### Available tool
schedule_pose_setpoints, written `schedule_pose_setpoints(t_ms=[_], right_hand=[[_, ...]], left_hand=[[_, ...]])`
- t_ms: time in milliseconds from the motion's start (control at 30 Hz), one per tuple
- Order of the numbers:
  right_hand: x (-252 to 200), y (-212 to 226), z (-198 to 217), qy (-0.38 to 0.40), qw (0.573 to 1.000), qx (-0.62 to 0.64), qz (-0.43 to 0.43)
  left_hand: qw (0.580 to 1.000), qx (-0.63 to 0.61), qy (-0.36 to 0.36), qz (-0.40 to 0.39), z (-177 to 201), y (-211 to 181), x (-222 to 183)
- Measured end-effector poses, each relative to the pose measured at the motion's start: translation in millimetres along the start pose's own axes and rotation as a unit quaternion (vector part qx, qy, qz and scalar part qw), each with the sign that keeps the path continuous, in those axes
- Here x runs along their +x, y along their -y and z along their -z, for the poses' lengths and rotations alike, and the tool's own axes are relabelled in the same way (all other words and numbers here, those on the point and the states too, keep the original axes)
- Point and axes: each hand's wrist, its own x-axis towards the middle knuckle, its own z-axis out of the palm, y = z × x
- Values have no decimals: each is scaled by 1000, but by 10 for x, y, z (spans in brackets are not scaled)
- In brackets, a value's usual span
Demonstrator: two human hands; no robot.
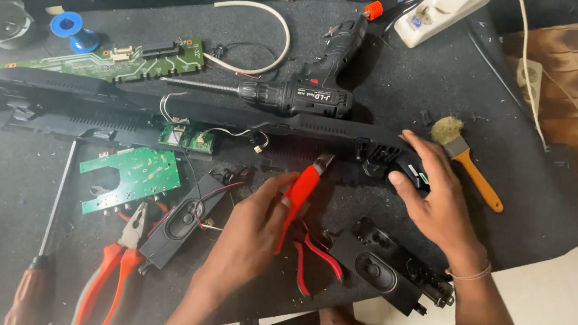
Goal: Modifying a plastic electronic housing using a utility knife, brush, and pliers on a repair bench.
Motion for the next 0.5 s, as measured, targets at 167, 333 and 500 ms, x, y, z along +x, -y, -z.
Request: schedule_pose_setpoints(t_ms=[167,333,500], right_hand=[[-64,-168,-52,6,1000,-15,-3],[-100,-200,-73,5,999,-48,22],[-114,-216,-76,17,998,-58,9]], left_hand=[[989,99,-58,-89,-143,151,77],[968,206,-128,-63,-356,204,130],[912,318,-212,-149,-460,293,148]])
